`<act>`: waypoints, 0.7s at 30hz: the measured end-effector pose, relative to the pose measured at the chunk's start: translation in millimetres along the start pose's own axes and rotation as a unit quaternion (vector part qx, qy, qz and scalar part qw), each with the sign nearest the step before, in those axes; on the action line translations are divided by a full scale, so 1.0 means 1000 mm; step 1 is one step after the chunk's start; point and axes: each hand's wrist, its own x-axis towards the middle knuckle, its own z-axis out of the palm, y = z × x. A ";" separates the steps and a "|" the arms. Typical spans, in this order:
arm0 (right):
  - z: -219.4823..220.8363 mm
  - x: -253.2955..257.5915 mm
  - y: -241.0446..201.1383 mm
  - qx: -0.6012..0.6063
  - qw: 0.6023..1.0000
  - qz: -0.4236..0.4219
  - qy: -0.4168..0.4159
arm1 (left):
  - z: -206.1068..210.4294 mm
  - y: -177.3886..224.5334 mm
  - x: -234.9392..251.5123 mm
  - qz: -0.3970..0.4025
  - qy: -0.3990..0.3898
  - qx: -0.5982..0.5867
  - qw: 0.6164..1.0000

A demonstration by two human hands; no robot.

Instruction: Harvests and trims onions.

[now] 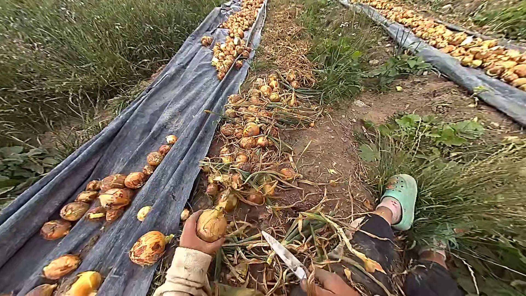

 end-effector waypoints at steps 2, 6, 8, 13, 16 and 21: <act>0.003 0.021 -0.015 -0.043 0.998 0.009 -0.045 | -0.009 0.021 -0.021 0.126 -0.009 -0.016 0.992; 0.009 0.032 -0.039 0.058 0.997 -0.046 -0.008 | -0.005 0.063 -0.052 0.269 -0.053 -0.074 0.959; 0.014 0.027 -0.041 0.156 0.984 -0.080 0.015 | 0.006 0.071 -0.063 0.301 -0.064 -0.098 0.946; 0.021 0.007 -0.035 0.261 0.960 -0.096 0.030 | 0.024 0.088 -0.078 0.291 -0.134 -0.076 0.944; 0.020 -0.002 -0.027 0.202 0.977 -0.063 0.017 | 0.033 0.098 -0.087 0.285 -0.136 -0.040 0.948; 0.014 -0.035 -0.004 0.047 0.993 -0.087 -0.056 | 0.041 0.106 -0.085 0.147 -0.112 -0.010 0.983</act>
